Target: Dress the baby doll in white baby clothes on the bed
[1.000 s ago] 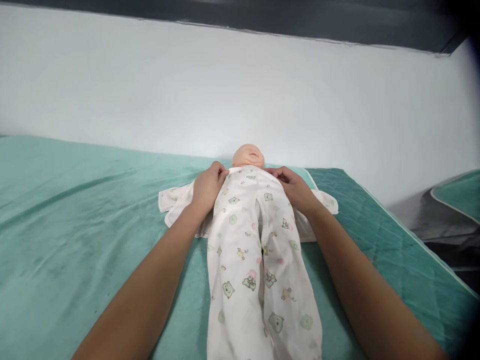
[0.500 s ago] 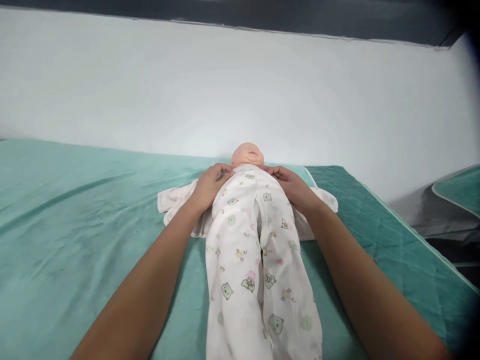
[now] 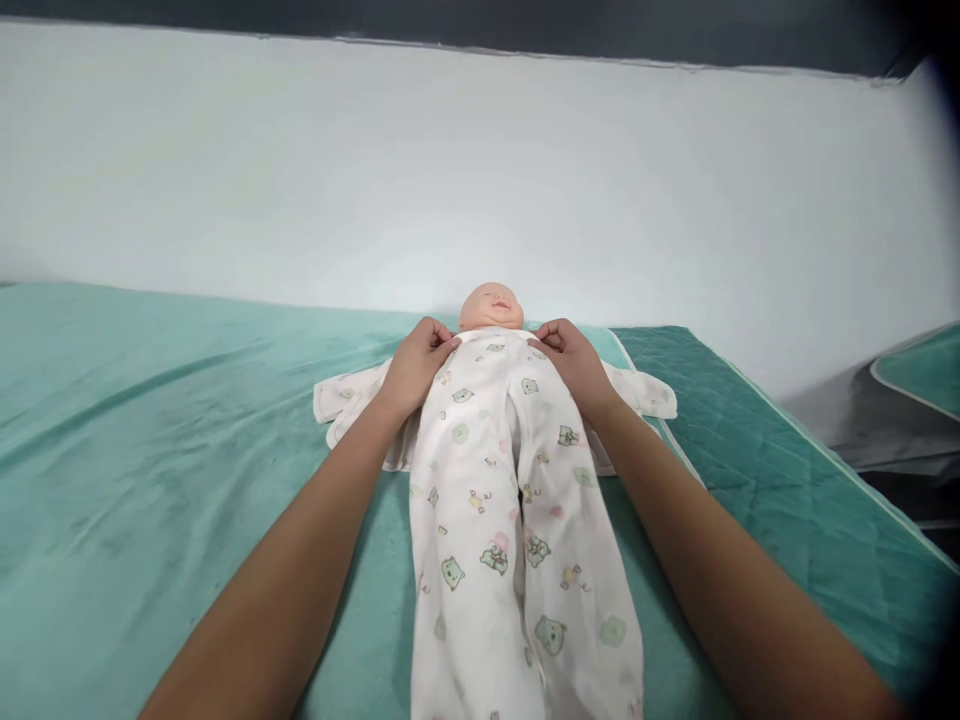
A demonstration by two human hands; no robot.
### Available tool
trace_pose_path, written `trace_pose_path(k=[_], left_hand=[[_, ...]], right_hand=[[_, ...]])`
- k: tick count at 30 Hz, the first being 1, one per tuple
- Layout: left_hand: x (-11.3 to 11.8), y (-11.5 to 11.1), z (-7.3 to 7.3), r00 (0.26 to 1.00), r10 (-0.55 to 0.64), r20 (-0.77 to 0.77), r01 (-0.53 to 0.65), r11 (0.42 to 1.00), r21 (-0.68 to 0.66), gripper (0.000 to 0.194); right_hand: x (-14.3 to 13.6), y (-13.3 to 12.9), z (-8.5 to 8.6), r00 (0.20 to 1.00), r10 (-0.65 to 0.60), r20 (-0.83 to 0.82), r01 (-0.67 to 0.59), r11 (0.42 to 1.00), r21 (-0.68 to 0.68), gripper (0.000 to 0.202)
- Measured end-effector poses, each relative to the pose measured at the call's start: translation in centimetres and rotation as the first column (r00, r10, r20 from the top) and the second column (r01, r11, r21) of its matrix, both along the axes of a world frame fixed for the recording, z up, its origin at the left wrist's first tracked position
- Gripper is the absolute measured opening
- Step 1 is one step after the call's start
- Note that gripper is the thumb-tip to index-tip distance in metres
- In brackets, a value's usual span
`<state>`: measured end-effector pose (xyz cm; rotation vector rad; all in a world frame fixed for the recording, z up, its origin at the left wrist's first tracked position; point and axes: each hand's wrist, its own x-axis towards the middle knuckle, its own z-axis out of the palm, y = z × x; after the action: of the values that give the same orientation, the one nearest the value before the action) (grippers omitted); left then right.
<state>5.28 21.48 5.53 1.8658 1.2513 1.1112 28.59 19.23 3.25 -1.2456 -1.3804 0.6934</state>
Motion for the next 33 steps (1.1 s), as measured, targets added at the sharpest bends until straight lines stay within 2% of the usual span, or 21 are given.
trace_pose_path(k=[4, 7, 11, 14, 19, 22, 25, 28, 31, 33], left_hand=[[0.2, 0.6, -0.6, 0.994, 0.108, -0.011, -0.108, 0.994, 0.016, 0.012], [0.4, 0.5, -0.6, 0.992, 0.126, -0.013, -0.126, 0.992, 0.025, 0.01], [0.5, 0.0, -0.3, 0.999, 0.043, 0.024, -0.044, 0.997, 0.07, 0.006], [0.4, 0.0, -0.3, 0.998, -0.066, 0.011, 0.065, 0.991, 0.113, 0.02], [0.2, -0.2, -0.5, 0.992, -0.104, -0.073, 0.112, 0.986, 0.123, 0.033], [0.0, -0.6, -0.7, 0.984, -0.122, -0.133, 0.146, 0.971, 0.187, 0.036], [-0.5, -1.4, -1.3, 0.978, -0.049, -0.201, 0.114, 0.94, 0.321, 0.035], [-1.4, -3.1, -2.2, 0.97, 0.077, -0.23, 0.034, 0.895, 0.445, 0.033], [-2.5, -6.4, -3.1, 0.951, 0.16, -0.265, -0.012, 0.875, 0.484, 0.036], [-3.4, -9.8, -3.4, 0.943, 0.184, -0.279, -0.028, 0.875, 0.482, 0.036]], right_hand=[[0.0, 1.4, -0.1, 0.997, -0.057, 0.05, 0.056, 0.998, 0.019, 0.018], [-0.1, 1.3, 0.1, 1.0, -0.019, 0.006, 0.019, 0.999, 0.034, 0.016], [-0.3, 0.3, 0.5, 0.996, 0.085, 0.024, -0.087, 0.994, 0.061, 0.026], [-0.3, -0.2, 0.9, 0.99, 0.118, 0.079, -0.121, 0.992, 0.036, 0.028], [-0.1, -0.4, 0.7, 0.991, 0.096, 0.091, -0.1, 0.994, 0.038, 0.029], [0.0, -1.4, 0.3, 0.997, 0.036, 0.075, -0.042, 0.996, 0.083, 0.03], [0.0, -3.9, -0.2, 0.996, -0.085, 0.034, 0.079, 0.986, 0.147, 0.031], [-0.4, -8.4, -0.7, 0.981, -0.195, -0.012, 0.195, 0.968, 0.161, 0.031], [-1.5, -14.7, -1.2, 0.981, -0.195, 0.005, 0.192, 0.973, 0.13, 0.035], [-2.5, -19.2, -1.4, 0.986, -0.155, 0.064, 0.144, 0.978, 0.15, 0.037]])
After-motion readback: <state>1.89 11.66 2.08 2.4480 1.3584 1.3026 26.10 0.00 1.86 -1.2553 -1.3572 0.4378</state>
